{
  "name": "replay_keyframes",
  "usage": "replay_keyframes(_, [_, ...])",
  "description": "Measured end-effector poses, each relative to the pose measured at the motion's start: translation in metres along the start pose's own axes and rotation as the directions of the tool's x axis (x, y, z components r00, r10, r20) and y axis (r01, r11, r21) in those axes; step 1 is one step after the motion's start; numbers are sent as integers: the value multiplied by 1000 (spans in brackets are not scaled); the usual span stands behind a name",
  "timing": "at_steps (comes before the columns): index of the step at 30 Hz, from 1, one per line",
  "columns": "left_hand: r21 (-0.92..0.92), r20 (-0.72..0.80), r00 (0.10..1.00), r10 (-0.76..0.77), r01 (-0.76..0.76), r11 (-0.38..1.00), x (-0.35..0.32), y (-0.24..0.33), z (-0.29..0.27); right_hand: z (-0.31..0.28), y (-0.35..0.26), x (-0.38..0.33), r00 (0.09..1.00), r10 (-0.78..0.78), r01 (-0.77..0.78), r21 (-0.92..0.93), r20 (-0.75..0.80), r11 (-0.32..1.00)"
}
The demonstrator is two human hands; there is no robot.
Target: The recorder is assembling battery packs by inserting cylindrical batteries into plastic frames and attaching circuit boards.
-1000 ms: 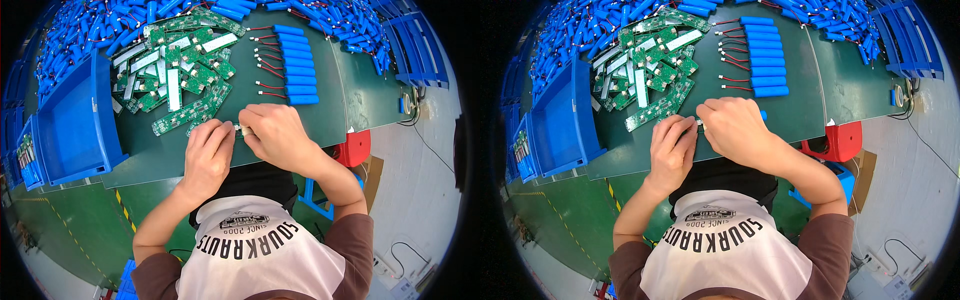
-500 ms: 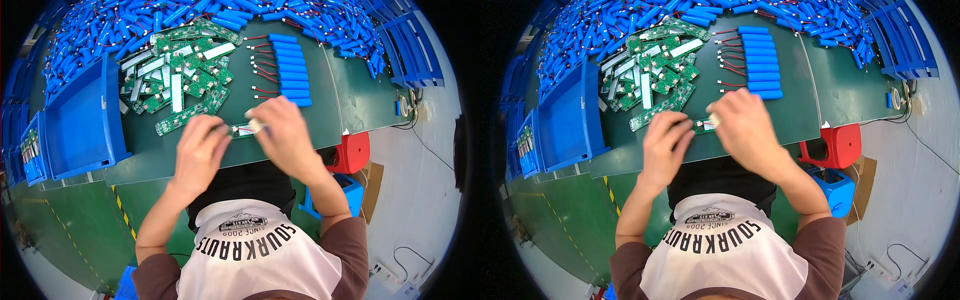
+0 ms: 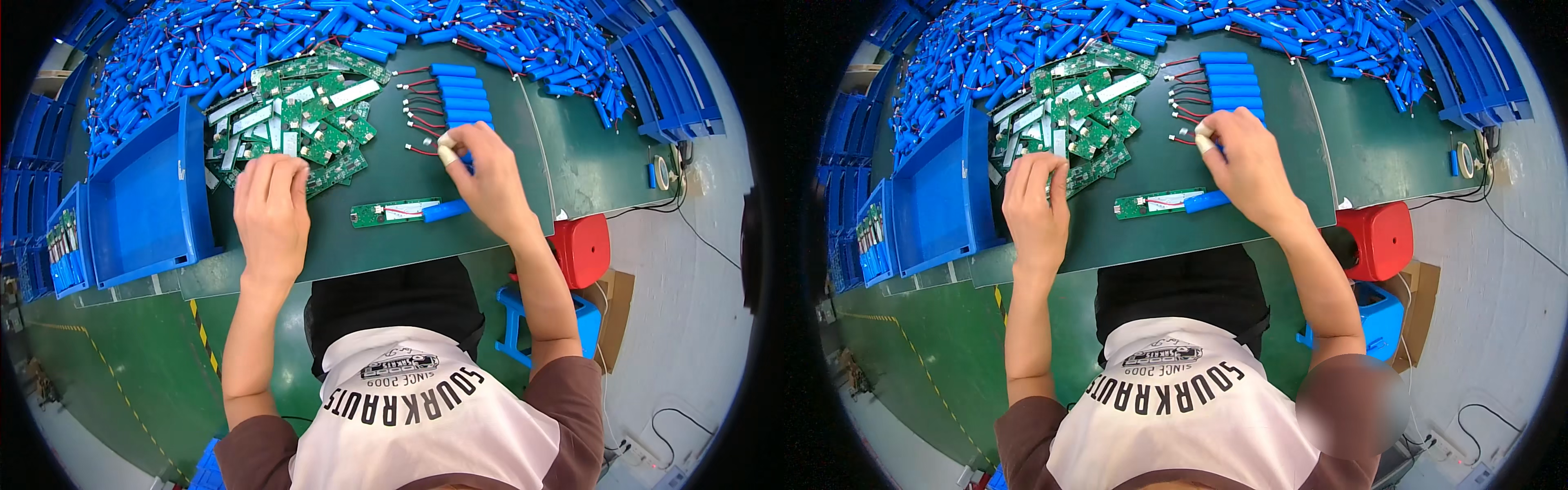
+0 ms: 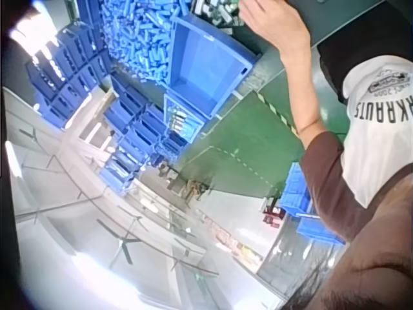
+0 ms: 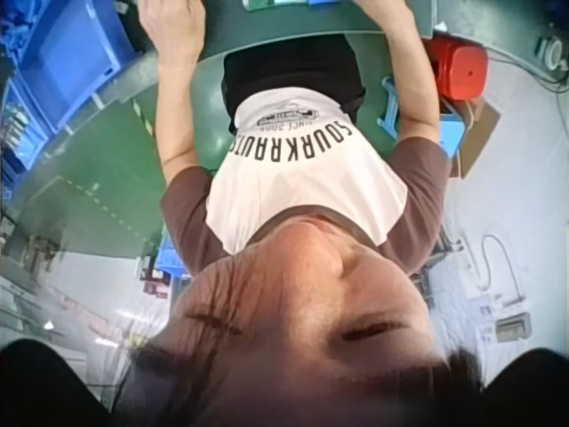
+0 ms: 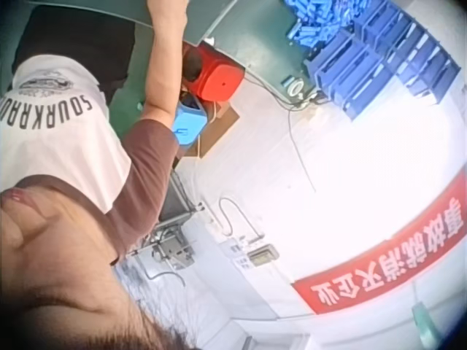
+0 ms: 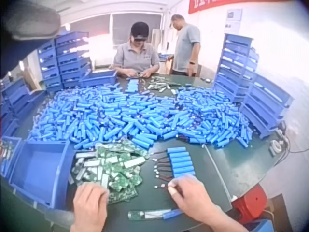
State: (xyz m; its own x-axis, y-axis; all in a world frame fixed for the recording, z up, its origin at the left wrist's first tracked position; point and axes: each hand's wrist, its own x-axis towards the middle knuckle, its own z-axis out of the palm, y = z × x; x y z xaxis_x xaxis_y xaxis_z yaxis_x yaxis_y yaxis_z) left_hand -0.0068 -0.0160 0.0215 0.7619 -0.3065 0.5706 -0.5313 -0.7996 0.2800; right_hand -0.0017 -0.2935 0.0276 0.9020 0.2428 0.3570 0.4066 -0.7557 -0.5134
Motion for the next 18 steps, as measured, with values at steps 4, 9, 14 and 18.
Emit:
replay_keyframes(4, [-44, 63, 998, -6, 8, 999, 3, 17, 10, -10, 0, -2, 990, 138, -137, 281, 14, 950])
replay_keyframes(9, [16, 120, 993, 13, -15, 1000, 3, 9, 18, -6, -1, -7, 992, 127, -126, 356, 21, 926])
replay_keyframes(14, [-179, 2, 997, -81, 80, 981, 18, 15, 18, -2, 2, -6, 977, 207, -196, 593, 51, 781])
replay_keyframes(18, [-398, 210, 977, 40, 48, 916, 23, 44, 47, 1, 2, -3, 977, 214, -185, 580, 19, 793])
